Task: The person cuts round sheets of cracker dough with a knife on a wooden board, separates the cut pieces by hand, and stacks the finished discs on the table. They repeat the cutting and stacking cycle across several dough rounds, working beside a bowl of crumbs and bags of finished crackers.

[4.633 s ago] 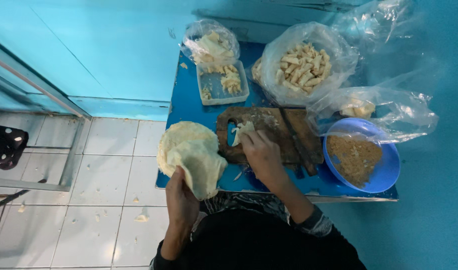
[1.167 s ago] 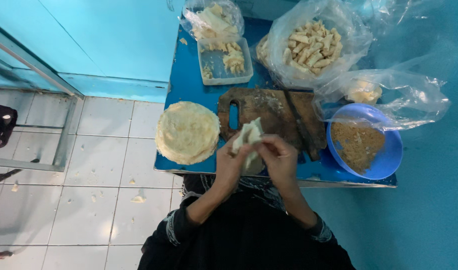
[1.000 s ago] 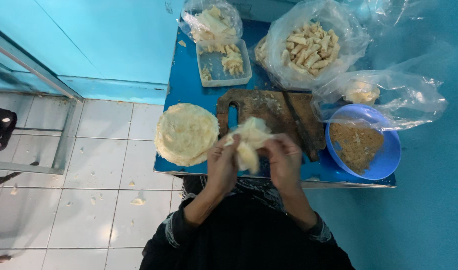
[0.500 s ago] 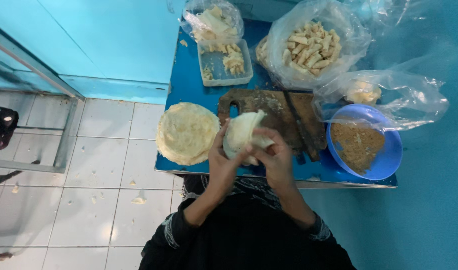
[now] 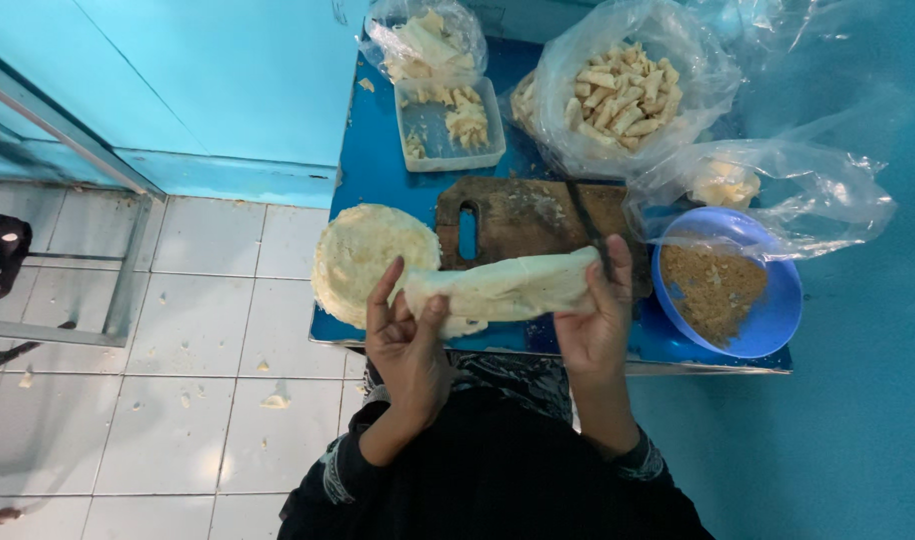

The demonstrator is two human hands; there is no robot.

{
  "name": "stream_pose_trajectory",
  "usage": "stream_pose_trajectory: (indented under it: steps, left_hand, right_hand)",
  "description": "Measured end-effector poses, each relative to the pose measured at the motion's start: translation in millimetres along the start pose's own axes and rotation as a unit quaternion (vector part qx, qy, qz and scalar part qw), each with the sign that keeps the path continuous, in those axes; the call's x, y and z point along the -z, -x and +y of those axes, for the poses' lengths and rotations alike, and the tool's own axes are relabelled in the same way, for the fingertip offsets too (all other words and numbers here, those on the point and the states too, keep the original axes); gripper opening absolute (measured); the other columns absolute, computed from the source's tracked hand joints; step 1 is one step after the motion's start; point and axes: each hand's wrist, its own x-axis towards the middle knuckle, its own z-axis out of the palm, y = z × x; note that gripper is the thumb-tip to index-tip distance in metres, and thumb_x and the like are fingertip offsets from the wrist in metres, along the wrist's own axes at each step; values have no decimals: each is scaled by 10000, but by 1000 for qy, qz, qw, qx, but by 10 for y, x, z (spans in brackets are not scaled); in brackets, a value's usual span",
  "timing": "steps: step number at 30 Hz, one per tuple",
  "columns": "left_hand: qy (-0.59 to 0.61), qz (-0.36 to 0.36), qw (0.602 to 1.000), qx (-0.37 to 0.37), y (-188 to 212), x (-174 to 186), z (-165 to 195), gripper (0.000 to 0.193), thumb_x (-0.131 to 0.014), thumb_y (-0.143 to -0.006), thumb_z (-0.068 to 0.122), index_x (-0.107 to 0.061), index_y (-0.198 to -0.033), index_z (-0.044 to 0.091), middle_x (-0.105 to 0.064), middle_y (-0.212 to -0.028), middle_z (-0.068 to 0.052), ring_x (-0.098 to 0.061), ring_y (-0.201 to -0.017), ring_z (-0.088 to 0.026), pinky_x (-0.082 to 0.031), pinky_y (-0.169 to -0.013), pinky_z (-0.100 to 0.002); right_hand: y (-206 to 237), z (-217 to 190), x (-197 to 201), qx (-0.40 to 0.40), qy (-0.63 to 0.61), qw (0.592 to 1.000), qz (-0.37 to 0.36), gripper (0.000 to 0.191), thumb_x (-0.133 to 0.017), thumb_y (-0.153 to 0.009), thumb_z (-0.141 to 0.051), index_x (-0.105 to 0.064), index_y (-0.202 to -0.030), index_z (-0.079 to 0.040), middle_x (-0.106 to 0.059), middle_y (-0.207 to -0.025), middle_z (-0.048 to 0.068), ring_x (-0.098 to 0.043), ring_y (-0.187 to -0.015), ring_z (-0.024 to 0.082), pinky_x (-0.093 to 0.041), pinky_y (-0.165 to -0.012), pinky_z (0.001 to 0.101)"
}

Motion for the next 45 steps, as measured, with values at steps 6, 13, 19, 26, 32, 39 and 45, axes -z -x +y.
stream_pose_trajectory:
  steps: [6, 13, 19, 26, 32, 39, 45]
  left_hand:
    - [19, -7, 1000, -19, -78, 76, 60, 633, -642, -989, -83, -369, -1558, -26, -654, -1364, -189, -672, -1162, -196, -563, -1003, -352]
    - [-3, 25, 998, -65, -138, 68, 153, 603, -616, -1009, -78, -373, -1557, -23, -637, -1392, -218, -658, -1234, -228, -558, -1065, -380]
    - [-19, 86, 991, -100, -189, 213, 316, 563, -602, -1041, -60, -390, -1561, -38, -629, -1370, -208, -660, -1184, -222, -577, -1030, -373]
    - [-109, 83, 986, -92, -231, 408, 506, 608, -606, -1030, -28, -357, -1584, -21, -645, -1349, -180, -675, -1135, -177, -576, -976, -305]
    - [-142, 55, 988, 6, -188, 420, 477, 608, -602, -1003, -23, -383, -1571, -22, -682, -1293, -206, -691, -1096, -178, -576, -907, -289]
    - [-153, 25, 987, 44, -177, 444, 508, 603, -607, -991, -5, -397, -1556, -3, -673, -1297, -202, -696, -1105, -180, -590, -904, -296]
    - [-172, 8, 982, 74, -162, 419, 434, 567, -621, -977, 8, -455, -1518, -11, -678, -1330, -190, -690, -1132, -176, -573, -926, -284]
  right_hand:
    - [25, -84, -53, 31, 32, 999, -24, 472, -677, -972, 12, -553, -1406, -128, -719, -1253, 65, -687, -1167, 207, -562, -1050, 425]
    - [-151, -336, 83, 6, -12, 999, -44, 436, -678, -1036, 19, -565, -1435, -115, -727, -1160, 83, -714, -1078, 211, -589, -968, 422]
    - [-260, -607, 113, 95, 48, 994, 18, 463, -683, -988, -10, -554, -1419, -122, -698, -1198, 61, -713, -1071, 205, -619, -968, 422]
    - [-469, -611, -97, 410, 487, 769, 55, 446, -698, -1055, 73, -520, -1449, -37, -661, -1329, 135, -671, -1143, 238, -589, -1006, 384]
    - [-261, -94, -370, 305, 789, 450, -288, 579, -579, -937, 92, -575, -1484, -98, -762, -1068, 164, -731, -918, 312, -586, -845, 461]
    - [-130, -153, -381, 339, 757, 488, -272, 440, -618, -942, 79, -655, -1342, -100, -748, -1120, 122, -732, -1076, 294, -576, -1041, 460]
    - [-234, -336, -356, 203, 776, 520, -295, 383, -635, -834, 43, -729, -1161, -133, -736, -1250, 95, -696, -1108, 312, -571, -907, 431]
